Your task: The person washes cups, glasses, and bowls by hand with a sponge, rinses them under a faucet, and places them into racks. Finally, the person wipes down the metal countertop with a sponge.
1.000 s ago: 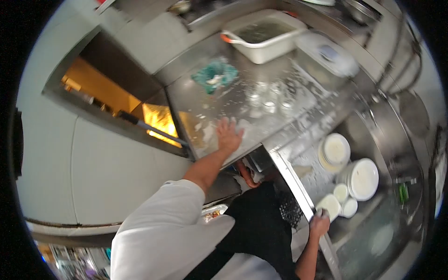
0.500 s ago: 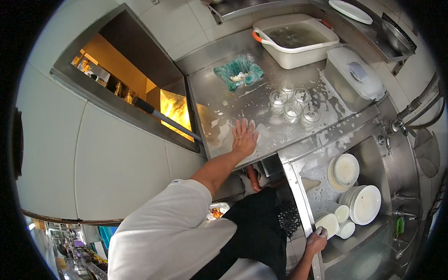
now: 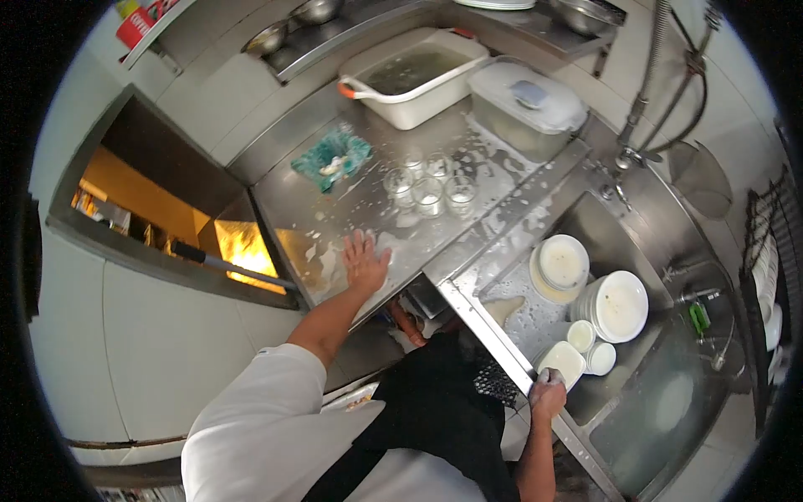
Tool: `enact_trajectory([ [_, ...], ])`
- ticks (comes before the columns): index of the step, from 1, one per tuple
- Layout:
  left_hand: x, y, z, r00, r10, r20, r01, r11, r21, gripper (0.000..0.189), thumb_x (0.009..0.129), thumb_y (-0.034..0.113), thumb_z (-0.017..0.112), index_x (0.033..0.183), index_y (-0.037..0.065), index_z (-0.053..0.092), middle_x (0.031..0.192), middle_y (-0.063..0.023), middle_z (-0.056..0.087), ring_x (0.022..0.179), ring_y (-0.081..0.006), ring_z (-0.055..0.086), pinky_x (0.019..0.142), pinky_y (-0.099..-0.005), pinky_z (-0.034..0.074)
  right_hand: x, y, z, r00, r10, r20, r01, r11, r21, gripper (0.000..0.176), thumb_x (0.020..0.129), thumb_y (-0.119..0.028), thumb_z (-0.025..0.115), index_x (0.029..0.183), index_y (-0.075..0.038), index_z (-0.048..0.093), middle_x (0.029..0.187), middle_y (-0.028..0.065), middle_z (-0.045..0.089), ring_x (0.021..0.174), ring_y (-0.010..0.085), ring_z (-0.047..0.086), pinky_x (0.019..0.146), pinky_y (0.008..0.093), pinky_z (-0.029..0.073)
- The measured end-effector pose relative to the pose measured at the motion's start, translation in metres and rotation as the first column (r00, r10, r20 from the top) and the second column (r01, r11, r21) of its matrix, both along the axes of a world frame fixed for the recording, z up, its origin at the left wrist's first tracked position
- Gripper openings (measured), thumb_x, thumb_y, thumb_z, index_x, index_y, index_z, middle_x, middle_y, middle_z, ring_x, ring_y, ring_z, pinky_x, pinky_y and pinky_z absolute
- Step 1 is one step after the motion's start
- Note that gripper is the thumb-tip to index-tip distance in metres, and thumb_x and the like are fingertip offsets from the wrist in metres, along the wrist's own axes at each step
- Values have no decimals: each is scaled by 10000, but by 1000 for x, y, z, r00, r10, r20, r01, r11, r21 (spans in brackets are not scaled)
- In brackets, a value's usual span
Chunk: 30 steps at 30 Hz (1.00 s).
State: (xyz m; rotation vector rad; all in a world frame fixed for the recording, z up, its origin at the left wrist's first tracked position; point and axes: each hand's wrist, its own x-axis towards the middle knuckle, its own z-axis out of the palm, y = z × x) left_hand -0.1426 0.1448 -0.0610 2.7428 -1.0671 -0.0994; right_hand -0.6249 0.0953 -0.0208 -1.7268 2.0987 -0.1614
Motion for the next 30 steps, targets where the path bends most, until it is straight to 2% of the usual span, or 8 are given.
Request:
enact_trajectory([
  [6,-4,-1,-5,1000,9,27,-7,998,-63,719,936,521,474,1479,60,375,1584,-202,208,1464,-429,114,1175,-550,90,-6,0,-2,999,-40,7,40,999,24,327,890,-329,541,1077,-122,711,1021,217,686,962,408,654,846,461,507],
  [8,1,1,-9,998,3,59,2,997,-80,687,949,488,467,1476,56,378,1575,-210,223,1458,-435,131,1174,-553,94,-5,-1,-6,998,-48,-33,50,998,48,291,904,-333,551,1024,-132,723,1009,217,680,944,404,650,835,463,506],
  [12,-1,3,1,999,19,39,-14,994,-105,654,960,449,461,1476,55,376,1571,-209,230,1455,-440,135,1173,-556,97,-5,0,-10,1000,-8,23,9,998,-55,310,903,-311,523,986,-90,725,1010,219,679,933,398,656,837,466,502],
  [16,0,3,-3,1000,2,19,0,993,-114,627,965,417,462,1470,54,384,1575,-198,229,1458,-432,131,1176,-550,96,-7,0,-6,999,-15,34,15,1000,-5,330,885,-300,516,1029,-81,716,991,228,686,942,413,652,857,464,497],
  [21,0,3,-2,1000,19,15,-17,995,-100,601,973,394,447,1471,63,385,1581,-184,221,1463,-420,124,1181,-541,92,-3,2,4,999,-13,35,14,1000,-16,315,873,-282,523,993,-63,715,986,234,684,932,409,654,842,466,500],
  [26,3,5,-5,1000,3,14,-2,998,-58,546,988,365,418,1483,137,390,1597,-153,205,1473,-412,105,1186,-531,88,-5,3,-5,999,-3,35,6,997,-83,313,868,-288,529,980,-67,721,966,228,688,920,406,658,835,466,504],
  [28,2,4,-6,1000,3,10,-3,998,-55,539,991,361,414,1485,149,390,1599,-145,205,1474,-411,102,1186,-530,88,-4,2,-3,1000,-17,12,17,999,-31,315,868,-298,532,974,-72,724,962,225,690,909,401,663,830,465,507],
  [30,2,4,-5,1000,1,4,-1,999,-44,532,993,358,409,1487,161,390,1601,-138,204,1476,-411,99,1186,-529,88,-2,3,2,998,-33,59,37,997,-68,272,855,-259,571,946,-56,728,925,253,678,881,420,660,801,470,509],
])
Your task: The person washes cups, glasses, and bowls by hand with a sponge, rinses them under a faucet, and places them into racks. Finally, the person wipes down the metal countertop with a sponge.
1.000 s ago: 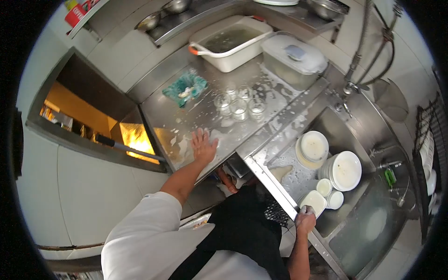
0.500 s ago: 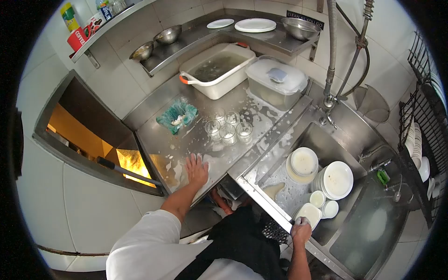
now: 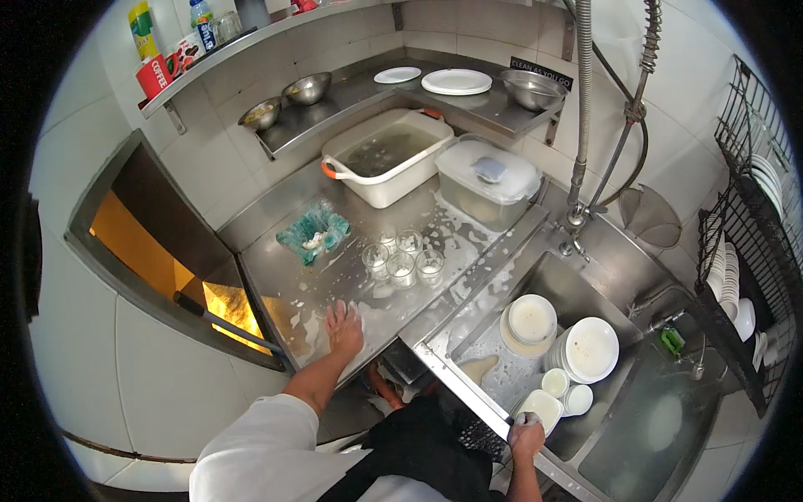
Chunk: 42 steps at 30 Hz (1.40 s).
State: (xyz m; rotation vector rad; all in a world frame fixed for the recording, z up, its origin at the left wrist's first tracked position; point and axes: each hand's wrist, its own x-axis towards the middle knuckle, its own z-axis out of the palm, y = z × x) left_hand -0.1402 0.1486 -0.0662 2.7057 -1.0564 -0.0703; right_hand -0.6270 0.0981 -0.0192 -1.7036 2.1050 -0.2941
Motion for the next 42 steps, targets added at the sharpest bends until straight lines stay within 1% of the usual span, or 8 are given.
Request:
enact_trajectory([
  [4,0,-2,-2,1000,7,-22,-7,1000,0,545,994,360,411,1487,131,386,1599,-137,214,1474,-414,105,1183,-536,86,-1,-1,-1,1000,-11,-1,11,1000,24,282,860,-273,566,932,-50,724,914,247,682,874,416,664,799,468,510],
  [6,-2,-2,2,1000,19,-24,-19,1000,-20,562,988,375,421,1486,118,385,1596,-143,219,1472,-416,108,1181,-539,85,-2,-1,-1,1000,4,-21,-3,999,44,302,868,-306,535,975,-101,730,965,223,691,923,399,663,833,463,511],
  [11,-4,-1,6,1000,8,12,-7,998,-56,682,936,486,487,1481,91,384,1587,-173,221,1469,-420,113,1178,-547,79,-1,-2,2,1000,-19,-22,21,998,60,299,870,-298,531,974,-96,727,971,224,689,928,402,660,841,463,509],
  [17,-5,0,7,1000,8,11,-7,997,-83,717,917,516,510,1478,87,386,1586,-174,222,1469,-423,104,1178,-546,78,0,-3,2,1000,-11,-10,12,998,59,302,881,-293,528,985,-83,718,983,236,682,938,410,655,846,468,503],
  [24,-5,-1,7,1000,11,9,-11,997,-79,681,933,481,494,1479,88,384,1583,-170,229,1467,-420,113,1178,-543,84,-1,-2,0,1000,-11,1,11,1000,28,309,880,-287,522,988,-74,718,985,237,681,941,416,653,844,464,504],
  [32,0,-1,0,1000,14,-4,-14,999,-53,570,976,375,444,1483,123,387,1584,-154,233,1461,-423,129,1176,-545,92,-1,-3,-5,999,-34,0,34,999,13,294,884,-291,544,983,-78,721,983,226,684,925,414,657,830,470,508],
  [36,1,-1,-1,1000,12,-7,-12,998,-61,562,978,366,440,1483,125,387,1581,-157,238,1460,-424,134,1176,-547,89,-1,-2,-5,999,-36,7,37,999,0,287,893,-300,555,985,-84,719,978,217,687,923,415,656,827,474,509],
  [42,-3,-2,3,998,1,57,3,998,-66,627,957,439,467,1484,111,382,1579,-168,237,1461,-423,133,1171,-553,103,1,-3,1,1000,-22,-8,22,999,28,270,886,-274,568,1017,-85,708,1000,219,685,929,406,660,835,471,510],
])
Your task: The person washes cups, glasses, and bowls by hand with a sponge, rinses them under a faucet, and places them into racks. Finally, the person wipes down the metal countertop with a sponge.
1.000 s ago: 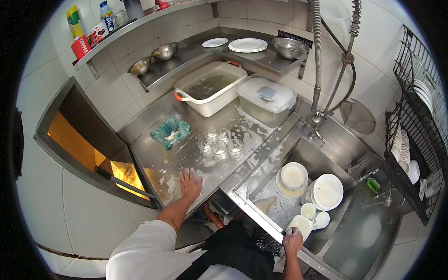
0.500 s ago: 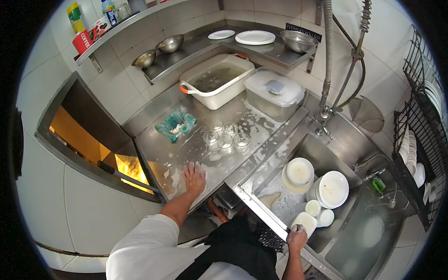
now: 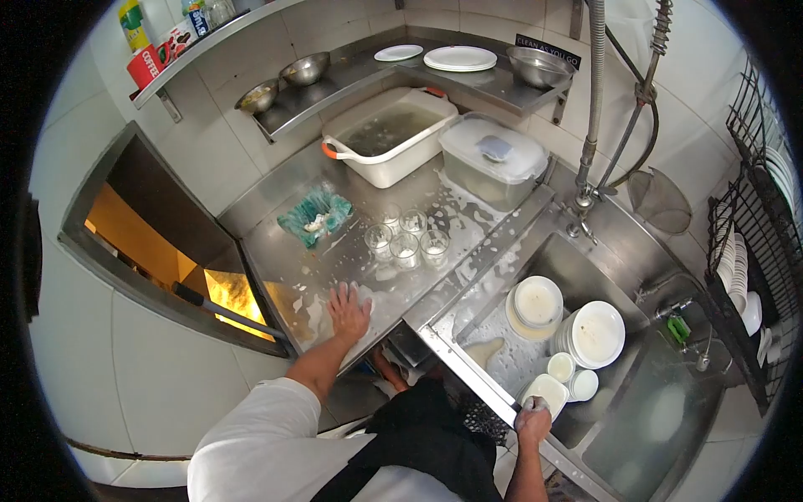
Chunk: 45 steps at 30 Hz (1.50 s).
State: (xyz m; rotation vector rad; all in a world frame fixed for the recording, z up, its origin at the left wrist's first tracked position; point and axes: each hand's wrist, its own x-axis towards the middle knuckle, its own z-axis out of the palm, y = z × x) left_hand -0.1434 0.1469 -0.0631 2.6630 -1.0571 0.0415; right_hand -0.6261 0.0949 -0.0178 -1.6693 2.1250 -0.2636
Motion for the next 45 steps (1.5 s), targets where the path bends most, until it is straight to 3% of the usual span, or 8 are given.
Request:
enact_trajectory([
  [8,27,-1,-55,971,-10,241,-37,981,191,684,959,561,435,1487,127,390,1561,-149,306,1440,-368,233,1164,-524,167,-20,-4,-45,988,133,-82,-131,991,35,405,739,-191,653,1136,-122,685,1056,185,685,989,357,652,866,451,511],
  [22,2,-7,-8,990,-40,135,12,980,201,650,985,542,393,1471,111,412,1564,-146,300,1415,-401,272,1142,-522,221,-13,-5,-12,999,21,50,-26,995,100,331,896,-316,521,1043,-75,693,1026,222,682,965,382,652,867,465,504],
  [26,89,10,-103,834,-361,416,246,920,305,593,1005,494,377,1437,95,454,1523,-176,365,1423,-346,293,1164,-505,197,-13,-4,-6,999,42,-13,-39,983,179,315,839,-302,614,1056,-89,695,996,202,690,952,369,660,867,468,507],
  [33,11,-14,21,998,56,11,-57,990,130,531,970,391,476,1382,56,489,1481,-199,384,1392,-351,317,1127,-521,235,-5,-8,-8,998,48,-38,-44,995,94,318,920,-338,516,1065,-129,705,1041,220,677,959,389,653,857,468,506],
  [35,27,-29,29,992,69,-110,-59,993,98,484,951,339,533,1332,39,530,1421,-205,454,1347,-361,380,1107,-502,286,-3,-7,-2,998,53,-42,-49,994,102,319,921,-337,516,1060,-122,706,1039,222,677,957,390,654,855,465,505],
  [37,62,-45,25,975,-151,-162,78,920,-384,387,903,220,613,1232,17,586,1285,-200,552,1239,-385,479,1052,-453,371,-3,-8,-3,999,34,-28,-31,994,105,325,925,-337,511,1061,-116,707,1043,218,678,956,394,654,854,462,506],
  [39,50,-72,65,965,-251,-70,179,834,-521,381,870,162,649,1212,1,604,1246,-205,583,1179,-396,525,1013,-417,411,-5,-11,-6,999,33,-23,-30,995,100,343,920,-349,503,1055,-108,706,1047,219,675,961,397,649,860,461,502],
  [45,33,-151,117,908,-411,78,418,890,-184,602,848,195,678,1384,35,455,1372,-256,468,1209,-421,516,1031,-423,418,-5,-7,-7,999,26,-28,-23,996,87,322,921,-337,520,1053,-111,708,1052,221,671,954,409,649,856,471,504],
])
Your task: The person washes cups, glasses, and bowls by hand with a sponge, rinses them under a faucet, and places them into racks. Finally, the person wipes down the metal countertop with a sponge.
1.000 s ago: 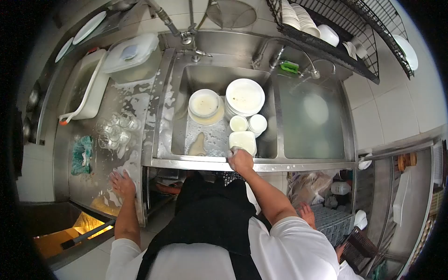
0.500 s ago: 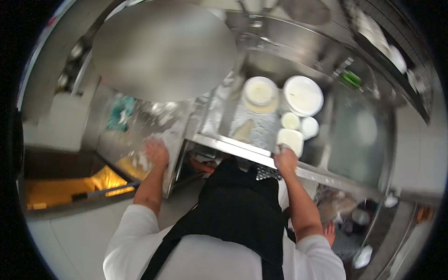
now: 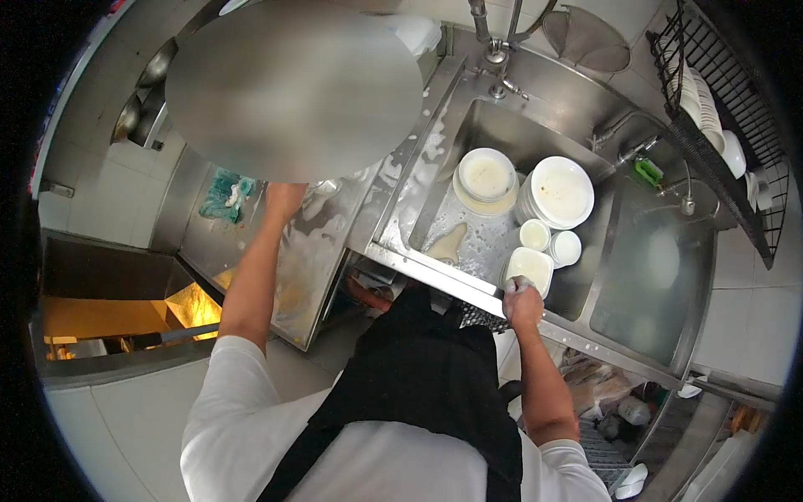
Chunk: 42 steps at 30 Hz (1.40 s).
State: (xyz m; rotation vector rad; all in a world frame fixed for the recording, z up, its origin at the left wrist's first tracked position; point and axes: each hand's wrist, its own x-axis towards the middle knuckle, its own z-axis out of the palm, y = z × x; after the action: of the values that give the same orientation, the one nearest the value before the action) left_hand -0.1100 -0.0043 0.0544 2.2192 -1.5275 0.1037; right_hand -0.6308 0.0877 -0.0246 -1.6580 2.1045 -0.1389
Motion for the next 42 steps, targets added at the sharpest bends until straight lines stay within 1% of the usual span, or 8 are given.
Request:
enact_trajectory([
  [5,-5,-31,26,997,-21,-78,56,879,473,681,820,208,695,1430,74,423,1452,-300,383,1327,-435,415,1083,-462,382,2,-1,2,1000,5,-30,-5,1000,1,322,915,-323,505,1037,-103,706,1033,225,673,939,410,652,848,481,504],
  [17,135,-96,-124,917,-398,-19,367,825,430,537,764,258,742,1207,-10,600,1219,-244,599,1152,-397,555,990,-447,446,-7,-3,-12,998,-21,-53,30,986,165,403,755,-249,629,1142,-147,673,1049,202,679,994,368,654,875,456,516],
  [20,112,-65,-88,899,-418,130,312,820,480,502,722,219,775,1144,-14,635,1176,-240,626,1104,-388,590,960,-439,465,-9,-1,-21,997,-80,-10,81,992,94,301,904,-312,523,1071,-116,678,1001,202,685,967,376,655,866,470,508],
  [21,111,-58,-84,965,-228,-129,262,865,429,458,706,165,781,1102,-22,649,1102,-225,659,1053,-385,623,906,-424,492,-9,-1,-18,997,-71,-25,73,993,98,311,920,-331,504,1053,-115,683,1013,198,684,971,372,652,869,468,506],
  [27,86,-15,-53,890,-227,-395,416,760,499,439,724,135,763,1124,-11,659,1069,-210,685,1013,-364,652,868,-406,501,-4,-9,-25,998,-53,40,49,994,97,278,908,-302,550,1076,-118,674,1049,197,676,971,375,646,865,465,505],
  [30,89,-5,-66,906,-418,69,348,828,440,453,742,241,770,1135,35,679,1139,-191,670,1050,-380,628,921,-420,492,56,-52,9,985,114,130,-110,993,-39,386,906,-297,575,1257,-137,585,1098,214,649,984,390,630,856,481,509],
  [35,59,-8,-34,981,-122,-152,184,837,515,403,703,237,793,1059,64,716,1075,-191,692,1009,-367,655,884,-417,510,212,-125,47,808,562,176,-403,746,-530,393,863,-215,620,1236,-93,609,1127,225,638,1021,399,618,891,473,504],
  [42,57,-8,-31,976,-72,-204,169,841,513,419,689,196,799,1077,65,710,1068,-200,691,1012,-371,654,880,-414,507,344,-189,30,693,683,230,-651,730,-207,165,767,-98,617,860,4,708,969,215,688,970,373,650,867,428,524],
])
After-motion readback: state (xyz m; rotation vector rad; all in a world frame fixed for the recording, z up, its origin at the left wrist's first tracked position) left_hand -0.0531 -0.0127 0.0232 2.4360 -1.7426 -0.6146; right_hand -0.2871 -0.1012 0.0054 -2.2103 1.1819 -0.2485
